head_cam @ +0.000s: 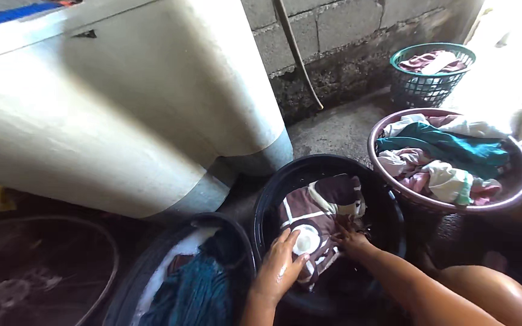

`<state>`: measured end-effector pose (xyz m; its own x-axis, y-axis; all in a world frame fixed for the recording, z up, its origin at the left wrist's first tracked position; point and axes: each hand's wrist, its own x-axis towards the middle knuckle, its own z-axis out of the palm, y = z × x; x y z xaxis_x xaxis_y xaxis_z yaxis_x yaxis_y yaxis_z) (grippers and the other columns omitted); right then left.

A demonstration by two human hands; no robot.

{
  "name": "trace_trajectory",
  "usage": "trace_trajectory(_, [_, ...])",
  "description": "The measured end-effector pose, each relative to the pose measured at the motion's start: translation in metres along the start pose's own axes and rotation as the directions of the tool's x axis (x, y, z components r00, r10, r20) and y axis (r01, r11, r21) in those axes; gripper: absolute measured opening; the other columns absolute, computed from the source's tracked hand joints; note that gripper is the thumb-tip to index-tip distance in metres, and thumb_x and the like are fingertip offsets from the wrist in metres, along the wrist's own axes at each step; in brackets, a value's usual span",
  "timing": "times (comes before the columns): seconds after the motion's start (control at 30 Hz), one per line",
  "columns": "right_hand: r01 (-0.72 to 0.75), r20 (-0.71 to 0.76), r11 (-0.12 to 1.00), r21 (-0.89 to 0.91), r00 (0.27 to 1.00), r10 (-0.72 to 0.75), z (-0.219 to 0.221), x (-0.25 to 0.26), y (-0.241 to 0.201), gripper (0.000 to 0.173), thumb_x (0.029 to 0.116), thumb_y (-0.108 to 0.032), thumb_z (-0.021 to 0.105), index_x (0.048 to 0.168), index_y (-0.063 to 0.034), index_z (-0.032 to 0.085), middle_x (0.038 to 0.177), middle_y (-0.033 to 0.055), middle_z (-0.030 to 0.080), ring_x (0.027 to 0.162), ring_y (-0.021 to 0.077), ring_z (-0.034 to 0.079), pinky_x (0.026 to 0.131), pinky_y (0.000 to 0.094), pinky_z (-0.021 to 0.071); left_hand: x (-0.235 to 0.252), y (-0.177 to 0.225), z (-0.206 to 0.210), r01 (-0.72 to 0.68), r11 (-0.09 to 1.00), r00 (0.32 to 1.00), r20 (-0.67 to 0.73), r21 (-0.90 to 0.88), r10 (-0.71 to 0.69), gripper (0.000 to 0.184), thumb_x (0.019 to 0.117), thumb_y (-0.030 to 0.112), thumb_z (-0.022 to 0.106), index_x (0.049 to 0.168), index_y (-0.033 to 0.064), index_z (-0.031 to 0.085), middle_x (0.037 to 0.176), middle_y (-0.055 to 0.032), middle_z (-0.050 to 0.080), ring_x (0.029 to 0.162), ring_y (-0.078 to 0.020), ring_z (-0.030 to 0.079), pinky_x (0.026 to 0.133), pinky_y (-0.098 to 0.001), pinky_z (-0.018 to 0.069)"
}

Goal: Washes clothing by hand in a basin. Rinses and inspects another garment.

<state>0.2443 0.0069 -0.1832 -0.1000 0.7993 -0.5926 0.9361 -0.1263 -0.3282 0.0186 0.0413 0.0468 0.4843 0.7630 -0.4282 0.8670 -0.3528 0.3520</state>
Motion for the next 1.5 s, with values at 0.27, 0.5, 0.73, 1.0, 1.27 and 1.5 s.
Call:
trace_trajectory(0.27, [-0.132,0.202,0.991,-0.012,0.971,0.132,0.005,-0.009,-0.009,0.058,0.1056,-0.040,0.052,0.152,-0.0056,0.048,0.160,0.0282,0.037,0.146,0.0518,0.036,0.110,0.0738,0.0350,-0.011,0.000,-0.002,-0.020,1.000,0.998,0.052,-0.021,0.021,0.064,0.0993,0.038,0.065,0.154,0.0102,0.046,0.158,-0.0162,0.044,0.146,-0.0299,0.043,0.121,-0.0443,0.0354])
trace_trajectory(0.5, [-0.241,0.340,0.953,0.181,0.925,0.170,-0.132,-0.178,-0.082,0.048,0.1126,-0.020,0.038,0.150,0.0097,0.042,0.160,0.0277,0.038,0.151,0.0409,0.035,0.123,0.0513,0.0249,-0.007,0.003,0.000,-0.043,0.999,0.993,0.108,-0.008,0.043,0.063,0.0998,0.036,0.064,0.154,0.0087,0.046,0.156,-0.0173,0.046,0.146,-0.0302,0.043,0.121,-0.0454,0.0337])
trace_trajectory(0.73, [-0.058,0.353,0.997,0.053,0.935,0.036,-0.219,-0.252,-0.143,0.043,0.1107,-0.008,0.040,0.146,0.0175,0.041,0.155,0.0337,0.040,0.148,0.0434,0.038,0.122,0.0487,0.0276,0.001,-0.002,0.001,-0.093,0.995,0.981,0.169,-0.027,0.096,0.062,0.1012,0.032,0.063,0.154,0.0053,0.044,0.155,-0.0178,0.048,0.145,-0.0305,0.044,0.122,-0.0469,0.0328])
trace_trajectory(1.0, [0.345,-0.143,0.936,-0.072,0.925,-0.352,-0.177,-0.131,-0.072,0.029,0.1042,-0.026,0.059,0.111,-0.0011,0.074,0.110,0.0250,0.071,0.109,0.0444,0.066,0.095,0.0657,0.0486,-0.009,-0.001,-0.009,-0.075,0.997,0.993,0.090,-0.014,0.076,0.061,0.0996,0.031,0.065,0.154,0.0096,0.046,0.151,-0.0173,0.052,0.142,-0.0312,0.049,0.119,-0.0502,0.0365])
trace_trajectory(1.27, [0.389,-0.643,0.869,-0.306,0.589,-0.490,-0.300,-0.200,-0.125,0.020,0.1042,-0.019,0.059,0.104,-0.0082,0.075,0.094,0.0150,0.073,0.091,0.0343,0.071,0.083,0.0595,0.0565,-0.021,-0.014,-0.007,-0.320,0.918,0.670,-0.741,-0.235,0.043,0.090,0.0856,0.023,0.079,0.158,-0.0014,0.031,0.156,-0.0283,0.040,0.145,-0.0388,0.042,0.119,-0.0488,0.0377])
trace_trajectory(1.5, [0.277,-0.813,0.868,-0.412,0.319,-0.488,-0.370,-0.258,-0.169,0.025,0.1053,-0.026,0.056,0.105,-0.0068,0.073,0.095,0.0182,0.071,0.092,0.0383,0.070,0.079,0.0606,0.0534,-0.017,-0.014,-0.009,-0.440,0.898,0.160,-0.981,0.025,0.106,0.036,0.0915,0.014,0.065,0.121,-0.0059,0.067,0.144,-0.0330,0.050,0.139,-0.0457,0.046,0.116,-0.0493,0.0404])
